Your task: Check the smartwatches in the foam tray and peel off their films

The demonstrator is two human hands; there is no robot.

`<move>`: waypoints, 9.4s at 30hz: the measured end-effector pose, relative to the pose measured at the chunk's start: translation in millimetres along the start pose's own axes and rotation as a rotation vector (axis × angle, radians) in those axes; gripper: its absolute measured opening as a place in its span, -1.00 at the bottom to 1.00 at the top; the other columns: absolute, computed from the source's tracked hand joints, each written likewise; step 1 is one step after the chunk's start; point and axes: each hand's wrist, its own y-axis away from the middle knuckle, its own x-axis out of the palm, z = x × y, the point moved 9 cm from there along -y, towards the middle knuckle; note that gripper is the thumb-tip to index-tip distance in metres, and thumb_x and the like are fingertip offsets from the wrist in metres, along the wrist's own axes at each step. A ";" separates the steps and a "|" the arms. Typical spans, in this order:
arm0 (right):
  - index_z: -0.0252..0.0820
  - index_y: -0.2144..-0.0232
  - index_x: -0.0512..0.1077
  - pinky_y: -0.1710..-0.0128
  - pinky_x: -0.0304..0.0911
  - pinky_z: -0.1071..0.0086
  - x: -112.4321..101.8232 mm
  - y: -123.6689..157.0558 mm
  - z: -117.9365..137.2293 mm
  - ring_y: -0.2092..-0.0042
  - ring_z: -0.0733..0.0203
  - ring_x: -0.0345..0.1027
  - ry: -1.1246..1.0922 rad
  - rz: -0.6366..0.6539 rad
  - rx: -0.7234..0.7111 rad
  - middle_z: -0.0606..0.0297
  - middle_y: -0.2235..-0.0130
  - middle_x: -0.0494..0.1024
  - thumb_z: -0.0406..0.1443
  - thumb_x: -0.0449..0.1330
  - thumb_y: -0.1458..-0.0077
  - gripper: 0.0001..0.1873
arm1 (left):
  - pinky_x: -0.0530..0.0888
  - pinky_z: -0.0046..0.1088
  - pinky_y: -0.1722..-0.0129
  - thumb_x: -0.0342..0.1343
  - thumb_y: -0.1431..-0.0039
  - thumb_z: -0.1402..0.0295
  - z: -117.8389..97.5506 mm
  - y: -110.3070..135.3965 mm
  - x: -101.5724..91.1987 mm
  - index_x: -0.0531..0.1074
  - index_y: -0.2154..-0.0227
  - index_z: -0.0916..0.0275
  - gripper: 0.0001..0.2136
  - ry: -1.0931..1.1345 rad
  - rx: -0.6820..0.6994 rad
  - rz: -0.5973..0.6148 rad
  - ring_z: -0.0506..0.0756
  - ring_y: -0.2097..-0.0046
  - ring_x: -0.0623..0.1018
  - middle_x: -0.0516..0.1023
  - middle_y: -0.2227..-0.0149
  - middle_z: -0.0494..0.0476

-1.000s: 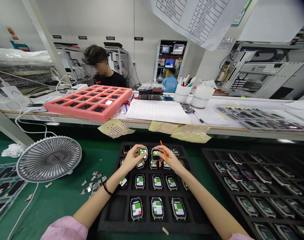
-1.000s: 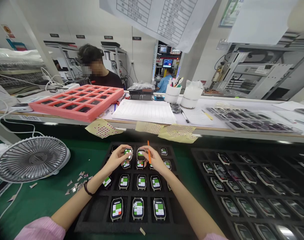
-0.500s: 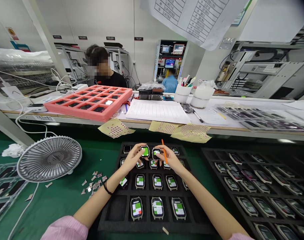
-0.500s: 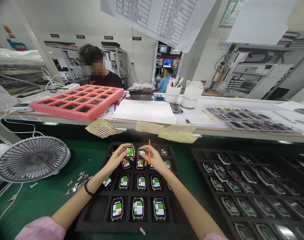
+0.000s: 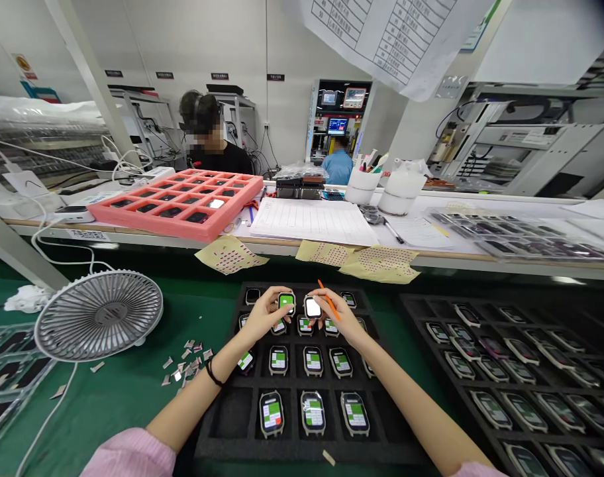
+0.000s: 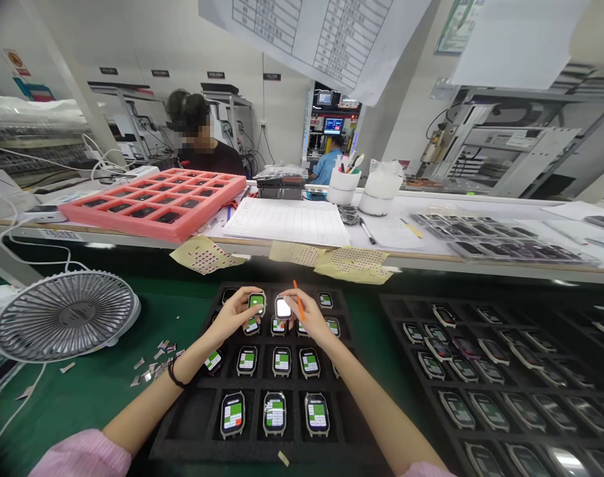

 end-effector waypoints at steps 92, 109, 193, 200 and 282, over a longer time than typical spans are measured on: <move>-0.12 0.25 0.39 0.68 0.12 0.47 -11.3 2.7 1.3 0.52 0.26 0.41 -0.108 -0.121 0.055 0.37 0.40 0.42 -0.09 0.29 0.05 -0.65 | 0.47 -0.38 0.19 0.28 0.04 0.23 6.5 -1.5 3.3 0.18 -0.06 0.18 -0.40 0.007 0.056 0.058 0.11 0.11 0.50 0.36 -0.05 0.26; -0.07 0.24 0.43 0.48 0.31 0.37 17.2 7.4 -9.2 0.49 0.25 0.34 -0.064 -0.055 0.067 0.35 0.44 0.44 0.02 0.16 -0.05 -0.65 | 0.41 -0.27 0.08 0.22 -0.09 0.33 -35.0 18.0 18.9 0.29 -0.09 0.11 -0.53 -0.577 0.437 0.052 0.17 0.07 0.42 0.43 0.05 0.19; -0.14 0.57 0.58 0.50 0.32 0.31 -5.2 53.9 75.2 0.53 0.18 0.43 -0.015 -0.266 -0.545 0.25 0.60 0.55 -0.13 -0.12 -0.31 -0.40 | 0.46 -0.34 0.15 0.32 0.11 0.33 -46.4 26.6 14.3 0.46 0.06 0.16 -0.53 -0.669 0.396 -0.095 0.15 0.18 0.55 0.61 0.15 0.11; -0.14 0.55 0.58 0.49 0.33 0.31 2.7 54.0 78.6 0.52 0.19 0.45 0.038 -0.244 -0.571 0.25 0.60 0.56 -0.16 -0.14 -0.32 -0.40 | 0.45 -0.34 0.14 0.34 0.14 0.38 -46.5 26.7 15.2 0.46 0.06 0.18 -0.52 -0.674 0.412 -0.102 0.15 0.18 0.55 0.61 0.16 0.10; -0.07 0.66 0.08 0.47 0.04 0.39 -75.4 -41.4 -7.5 0.55 0.26 0.13 0.744 -0.342 -0.089 0.48 0.64 0.23 -0.34 0.13 0.20 -0.76 | 0.32 -0.15 -0.02 0.13 -0.13 0.17 -16.3 -44.7 27.4 0.36 0.01 0.21 -0.61 -1.151 0.307 0.149 0.26 -0.07 0.40 0.45 -0.04 0.23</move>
